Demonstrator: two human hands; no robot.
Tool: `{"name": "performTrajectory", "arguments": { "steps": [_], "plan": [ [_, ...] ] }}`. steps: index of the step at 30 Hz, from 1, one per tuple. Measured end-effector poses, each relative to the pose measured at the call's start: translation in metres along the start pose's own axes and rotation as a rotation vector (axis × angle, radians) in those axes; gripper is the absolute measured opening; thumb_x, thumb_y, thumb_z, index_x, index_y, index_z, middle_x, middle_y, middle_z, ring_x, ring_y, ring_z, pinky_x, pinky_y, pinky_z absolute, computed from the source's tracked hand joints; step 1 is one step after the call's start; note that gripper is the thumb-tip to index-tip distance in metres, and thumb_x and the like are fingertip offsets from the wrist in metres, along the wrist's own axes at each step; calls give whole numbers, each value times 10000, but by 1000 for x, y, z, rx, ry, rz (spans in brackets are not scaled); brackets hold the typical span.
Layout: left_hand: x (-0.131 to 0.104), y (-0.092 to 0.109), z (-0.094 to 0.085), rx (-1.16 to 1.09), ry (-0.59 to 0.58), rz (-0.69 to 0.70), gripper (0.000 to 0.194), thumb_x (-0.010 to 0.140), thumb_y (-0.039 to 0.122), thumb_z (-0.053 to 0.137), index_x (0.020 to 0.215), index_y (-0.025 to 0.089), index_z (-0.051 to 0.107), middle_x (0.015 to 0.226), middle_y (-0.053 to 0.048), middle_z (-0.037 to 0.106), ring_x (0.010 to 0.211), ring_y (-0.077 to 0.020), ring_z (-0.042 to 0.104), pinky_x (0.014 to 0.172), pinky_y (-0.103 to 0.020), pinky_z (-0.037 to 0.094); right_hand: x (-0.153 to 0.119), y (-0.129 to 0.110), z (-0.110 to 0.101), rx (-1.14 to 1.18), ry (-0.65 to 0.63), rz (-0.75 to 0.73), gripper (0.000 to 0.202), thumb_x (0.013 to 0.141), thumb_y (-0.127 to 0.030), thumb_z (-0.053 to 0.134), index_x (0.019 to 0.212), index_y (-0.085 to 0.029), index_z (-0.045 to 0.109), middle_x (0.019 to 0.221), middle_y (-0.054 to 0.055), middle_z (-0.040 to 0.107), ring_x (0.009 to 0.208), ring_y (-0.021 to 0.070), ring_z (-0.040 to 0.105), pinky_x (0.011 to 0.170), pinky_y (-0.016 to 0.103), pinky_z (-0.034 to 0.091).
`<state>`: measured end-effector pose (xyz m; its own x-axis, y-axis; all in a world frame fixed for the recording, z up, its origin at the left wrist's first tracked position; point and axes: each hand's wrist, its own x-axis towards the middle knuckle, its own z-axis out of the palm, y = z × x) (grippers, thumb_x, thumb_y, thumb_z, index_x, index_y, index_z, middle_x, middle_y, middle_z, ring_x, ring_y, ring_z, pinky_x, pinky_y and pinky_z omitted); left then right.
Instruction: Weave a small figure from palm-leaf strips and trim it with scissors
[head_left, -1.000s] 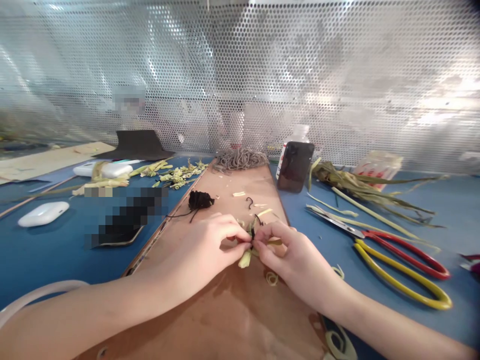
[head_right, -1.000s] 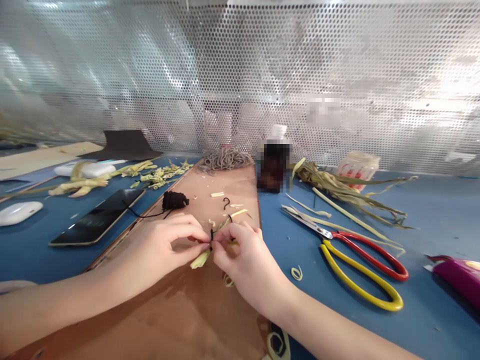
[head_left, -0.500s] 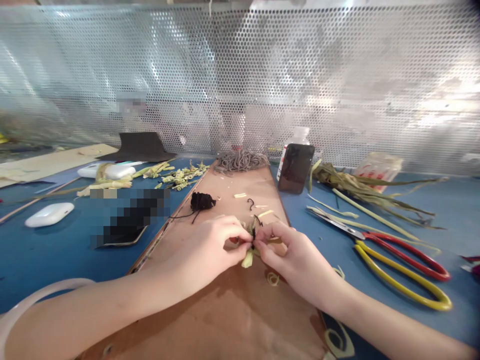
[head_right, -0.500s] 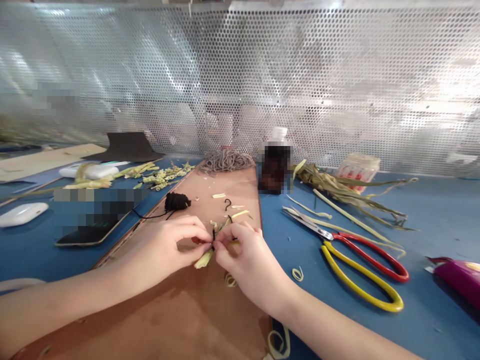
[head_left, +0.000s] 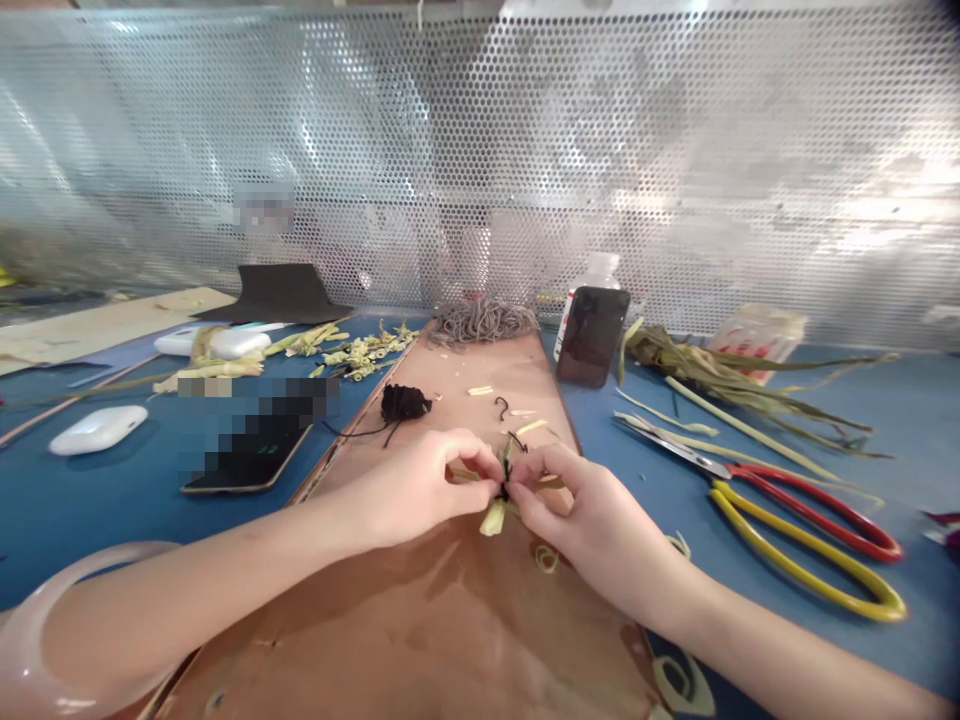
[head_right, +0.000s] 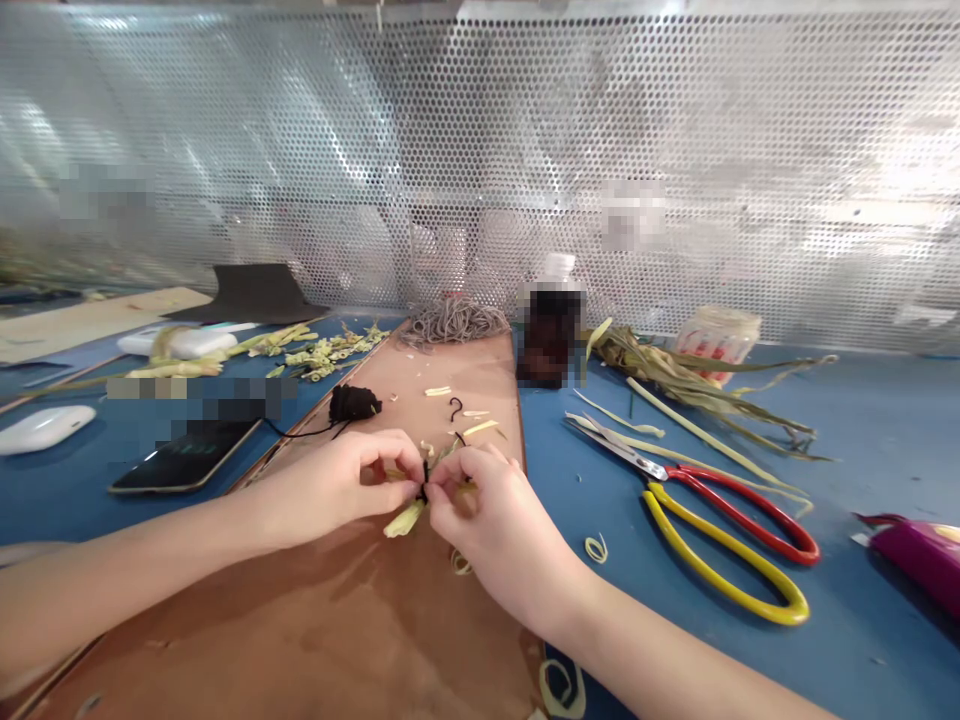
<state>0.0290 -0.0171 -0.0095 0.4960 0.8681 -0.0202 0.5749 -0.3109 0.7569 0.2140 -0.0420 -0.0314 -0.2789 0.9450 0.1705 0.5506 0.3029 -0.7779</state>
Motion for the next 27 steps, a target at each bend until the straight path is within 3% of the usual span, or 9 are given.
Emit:
{"name": "performTrajectory", "arguments": {
  "steps": [3,8,18,27],
  "plan": [
    [3,-2,-5,-4,-33,33,143,781,289,569,819,180,654,976,-19,606,830,-162,589,788,-297,448,0,0,-1,60,-38,8,91,814,-266,517,792,-196,570,692,-23,536,548,95,421,486,201,350],
    [6,-4,-7,-22,-122,48,136,798,257,544,813,168,646,1054,-47,592,989,-193,571,907,-325,419,1,4,-1,207,-92,3,60,809,-232,529,782,-192,565,730,-28,579,638,99,491,583,200,391],
    [7,-5,-4,-50,-85,30,109,746,247,572,762,178,655,1037,-53,612,1028,-221,567,935,-359,424,-1,0,-1,226,-115,8,75,808,-248,533,805,-182,567,720,-20,567,610,101,487,541,203,395],
    [6,-12,-4,-37,-88,9,92,731,255,585,732,188,649,1051,-38,611,1027,-220,569,927,-341,426,-1,0,2,72,-32,-40,82,799,-240,532,784,-193,598,745,-9,610,669,122,528,589,215,418]
  ]
}}
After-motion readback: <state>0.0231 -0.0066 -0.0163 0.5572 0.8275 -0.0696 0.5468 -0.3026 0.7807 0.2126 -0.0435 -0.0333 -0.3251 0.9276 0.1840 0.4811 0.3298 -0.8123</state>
